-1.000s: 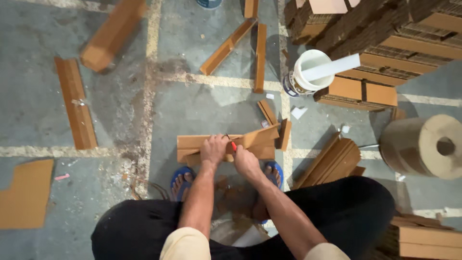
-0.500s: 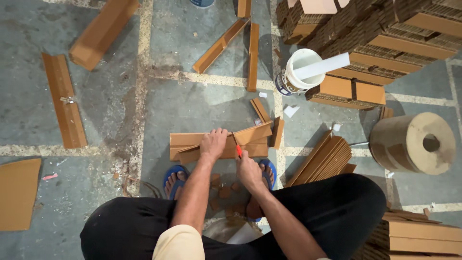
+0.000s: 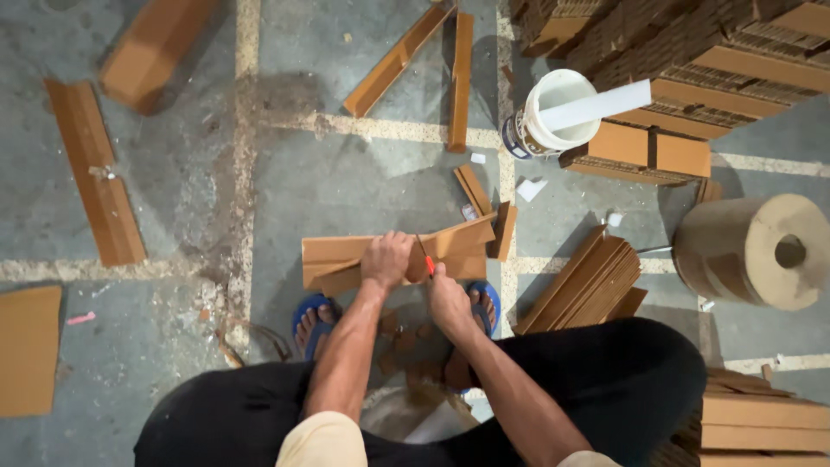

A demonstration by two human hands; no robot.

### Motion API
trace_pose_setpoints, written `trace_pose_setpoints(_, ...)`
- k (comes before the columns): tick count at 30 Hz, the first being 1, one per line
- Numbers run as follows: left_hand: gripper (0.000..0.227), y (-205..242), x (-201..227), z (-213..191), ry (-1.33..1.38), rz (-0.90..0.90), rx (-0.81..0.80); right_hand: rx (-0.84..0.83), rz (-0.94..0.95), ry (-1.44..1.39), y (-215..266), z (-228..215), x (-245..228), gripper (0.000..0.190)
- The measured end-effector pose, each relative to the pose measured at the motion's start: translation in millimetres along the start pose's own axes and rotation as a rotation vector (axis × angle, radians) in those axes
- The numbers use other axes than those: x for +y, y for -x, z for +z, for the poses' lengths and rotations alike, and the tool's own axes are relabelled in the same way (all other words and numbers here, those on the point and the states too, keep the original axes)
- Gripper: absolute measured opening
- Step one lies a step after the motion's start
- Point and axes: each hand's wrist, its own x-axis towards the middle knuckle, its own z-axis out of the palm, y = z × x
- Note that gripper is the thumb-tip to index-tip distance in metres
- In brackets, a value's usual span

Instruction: The person sits on the floor and assembles flat cardboard pieces into box shapes. They fold the cardboard along pre-scored lines and use a utility knife to cut and trim the flaps. The person repeatedly picks up new pieces, folds them, and stacks the finished boxes.

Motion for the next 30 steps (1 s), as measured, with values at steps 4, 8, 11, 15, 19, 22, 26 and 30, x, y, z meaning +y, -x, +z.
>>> trace_pose_setpoints(4,0.015,12.1,3.9,0.6,-0.001,0.008,0.007,-0.025,-0.039,0.007,-21.0,10.5,-3.2,0.027)
trace_pose_setpoints(8,0.013,6.2,3.9,-4.0,-0.024,0.037,0.027,-0.012,-0.049,0.056,-45.4,6.0,-13.7,0.021)
trace_pose_setpoints(11,0.010,7.8,7.1,-7.5,-0.069,-0.015,-0.020,-0.007,-0.073,0.038,-45.3,-0.6,-16.2,0.025)
trace_pose_setpoints(15,0.012,-1.9,0.9,0.8,-0.077,-0.042,-0.053,0.108,-0.194,0.074,-20.6,-4.8,2.8,0.025)
trace_pose_setpoints(19,0.019,3.7,-13.5,9.2,0.098,0.026,-0.043,0.003,-0.204,0.138,57.2,12.2,42.0,0.025)
trace_pose_setpoints(22,0.021,-5.6,-1.9,-7.2,-0.184,0.036,-0.107,-0.176,-0.266,0.149,90.7,15.2,41.6,0.028)
trace_pose_setpoints(26,0.028,13.0,7.0,-19.8,-0.293,0.139,-0.029,-0.204,-0.454,0.194,81.4,35.5,25.7,0.021)
trace_pose_setpoints(30,0.062,27.0,10.3,-30.4,-0.351,0.057,0.001,0.061,-0.512,0.181,62.4,29.6,5.2,0.014)
